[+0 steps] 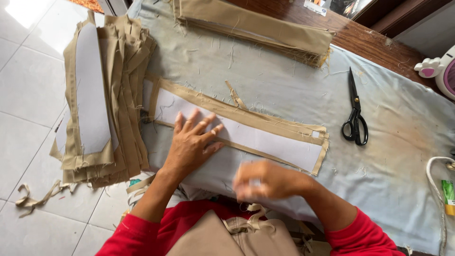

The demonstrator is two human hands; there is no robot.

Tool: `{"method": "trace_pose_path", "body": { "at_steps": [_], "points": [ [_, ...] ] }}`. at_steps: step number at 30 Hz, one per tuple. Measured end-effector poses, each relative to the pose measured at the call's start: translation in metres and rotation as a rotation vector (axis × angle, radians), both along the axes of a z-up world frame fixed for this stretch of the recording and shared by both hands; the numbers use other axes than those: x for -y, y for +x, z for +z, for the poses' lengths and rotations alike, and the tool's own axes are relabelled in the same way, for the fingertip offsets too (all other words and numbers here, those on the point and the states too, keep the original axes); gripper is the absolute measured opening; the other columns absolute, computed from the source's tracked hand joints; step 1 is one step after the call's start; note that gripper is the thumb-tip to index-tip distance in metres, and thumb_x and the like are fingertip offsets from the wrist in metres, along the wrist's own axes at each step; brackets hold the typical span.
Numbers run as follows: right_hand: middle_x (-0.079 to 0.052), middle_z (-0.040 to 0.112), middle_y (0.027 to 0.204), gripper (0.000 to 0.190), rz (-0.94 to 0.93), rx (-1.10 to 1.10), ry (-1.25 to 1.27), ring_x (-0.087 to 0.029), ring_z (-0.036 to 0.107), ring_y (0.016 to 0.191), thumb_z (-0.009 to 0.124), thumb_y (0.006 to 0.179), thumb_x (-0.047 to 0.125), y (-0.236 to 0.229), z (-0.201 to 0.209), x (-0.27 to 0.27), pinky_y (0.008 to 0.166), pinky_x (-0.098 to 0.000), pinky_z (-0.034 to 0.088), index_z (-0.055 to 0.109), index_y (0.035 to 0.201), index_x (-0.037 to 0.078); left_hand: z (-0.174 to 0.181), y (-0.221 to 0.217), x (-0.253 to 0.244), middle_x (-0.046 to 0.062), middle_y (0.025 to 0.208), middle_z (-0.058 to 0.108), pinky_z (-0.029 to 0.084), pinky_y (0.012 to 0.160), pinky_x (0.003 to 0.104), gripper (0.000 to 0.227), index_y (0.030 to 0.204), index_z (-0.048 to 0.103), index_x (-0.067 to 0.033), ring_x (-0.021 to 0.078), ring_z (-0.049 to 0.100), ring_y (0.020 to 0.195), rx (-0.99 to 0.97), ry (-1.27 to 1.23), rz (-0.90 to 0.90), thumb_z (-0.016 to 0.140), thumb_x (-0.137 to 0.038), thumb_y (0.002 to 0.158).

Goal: The person cuts beige fabric pieces using scissors, following a white paper pattern. They trim the edges, fold the fabric, and remove excess material, then place the cut pieces on the table.

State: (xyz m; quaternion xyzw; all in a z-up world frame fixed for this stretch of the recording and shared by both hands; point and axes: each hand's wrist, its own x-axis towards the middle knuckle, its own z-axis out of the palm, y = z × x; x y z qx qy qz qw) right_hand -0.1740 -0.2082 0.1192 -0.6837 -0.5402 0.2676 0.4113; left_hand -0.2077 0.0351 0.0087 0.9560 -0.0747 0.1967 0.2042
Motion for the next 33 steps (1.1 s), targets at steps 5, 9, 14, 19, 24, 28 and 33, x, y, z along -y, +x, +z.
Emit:
{"method": "trace_pose_path", "body": {
  "at_steps": [5, 9, 14, 19, 24, 28, 33],
  "points": [
    [-0.011, 0.064, 0.104, 0.036, -0.384, 0.884, -0.136, -0.03, 0.066, 0.097, 0.069, 0.093, 0.039, 0.041, -0.066, 0.007, 0.084, -0.0425, 0.051, 0.065, 0.113, 0.009, -0.011, 0.021, 0.007, -0.002, 0.1, 0.072, 0.049, 0.104, 0.043, 0.009, 0.094, 0.075, -0.0221, 0.0183, 0.07, 0.106, 0.339, 0.096, -0.192, 0.07, -0.028, 0.097],
    [-0.011, 0.061, 0.088, 0.024, -0.357, 1.244, -0.099, -0.028, 0.067, 0.081, 0.059, 0.1, 0.031, 0.04, -0.082, 0.008, 0.078, -0.0402, 0.052, 0.065, 0.1, 0.008, -0.019, 0.028, 0.003, 0.003, 0.092, 0.071, 0.055, 0.091, 0.038, 0.013, 0.091, 0.07, -0.0173, 0.0225, 0.073, 0.099, 0.37, 0.131, -0.254, 0.063, -0.023, 0.101],
    [-0.014, 0.06, 0.083, 0.022, -0.361, 1.319, 0.008, -0.03, 0.067, 0.075, 0.057, 0.099, 0.023, 0.043, -0.087, 0.004, 0.081, -0.0415, 0.054, 0.063, 0.089, 0.004, -0.016, 0.023, 0.007, 0.003, 0.094, 0.07, 0.056, 0.088, 0.034, 0.014, 0.093, 0.066, -0.0166, 0.0201, 0.073, 0.097, 0.339, 0.193, -0.187, 0.061, -0.027, 0.102],
    [-0.014, 0.064, 0.093, 0.032, -0.335, 1.181, -0.024, -0.031, 0.068, 0.087, 0.067, 0.091, 0.04, 0.04, -0.07, -0.001, 0.089, -0.0449, 0.054, 0.06, 0.092, 0.008, -0.018, 0.034, 0.006, 0.003, 0.092, 0.069, 0.055, 0.081, 0.034, 0.013, 0.092, 0.064, -0.0155, 0.0209, 0.073, 0.092, 0.355, 0.228, -0.155, 0.06, -0.023, 0.102],
    [-0.014, 0.062, 0.078, 0.012, -0.35, 1.367, 0.021, -0.03, 0.069, 0.071, 0.063, 0.091, 0.015, 0.049, -0.093, 0.0, 0.08, -0.0406, 0.058, 0.062, 0.087, 0.004, 0.023, 0.027, 0.006, 0.016, 0.12, 0.069, 0.049, 0.098, 0.046, 0.053, 0.117, 0.066, -0.0136, 0.0345, 0.067, 0.118, 0.085, 0.051, -0.361, 0.071, -0.057, 0.087],
    [-0.007, 0.063, 0.075, 0.007, -0.483, 1.093, -0.107, -0.029, 0.071, 0.068, 0.064, 0.091, 0.016, 0.075, -0.078, 0.006, 0.068, -0.0396, 0.058, 0.064, 0.093, 0.01, 0.005, 0.051, 0.002, 0.003, 0.092, 0.074, 0.053, 0.088, 0.038, 0.007, 0.095, 0.068, -0.0206, 0.0231, 0.074, 0.097, 0.33, 0.106, -0.342, 0.063, -0.025, 0.097],
    [-0.034, 0.069, 0.087, 0.03, -0.416, 0.332, -0.328, -0.058, 0.067, 0.089, 0.069, 0.086, 0.014, 0.073, 0.002, 0.01, 0.079, -0.0648, 0.051, 0.055, 0.111, 0.003, 0.048, 0.054, 0.002, 0.007, 0.066, 0.07, 0.057, 0.069, 0.044, 0.013, 0.085, 0.066, -0.0205, 0.0315, 0.073, 0.071, -0.097, -0.006, -0.276, 0.063, -0.025, 0.097]
  ]
}}
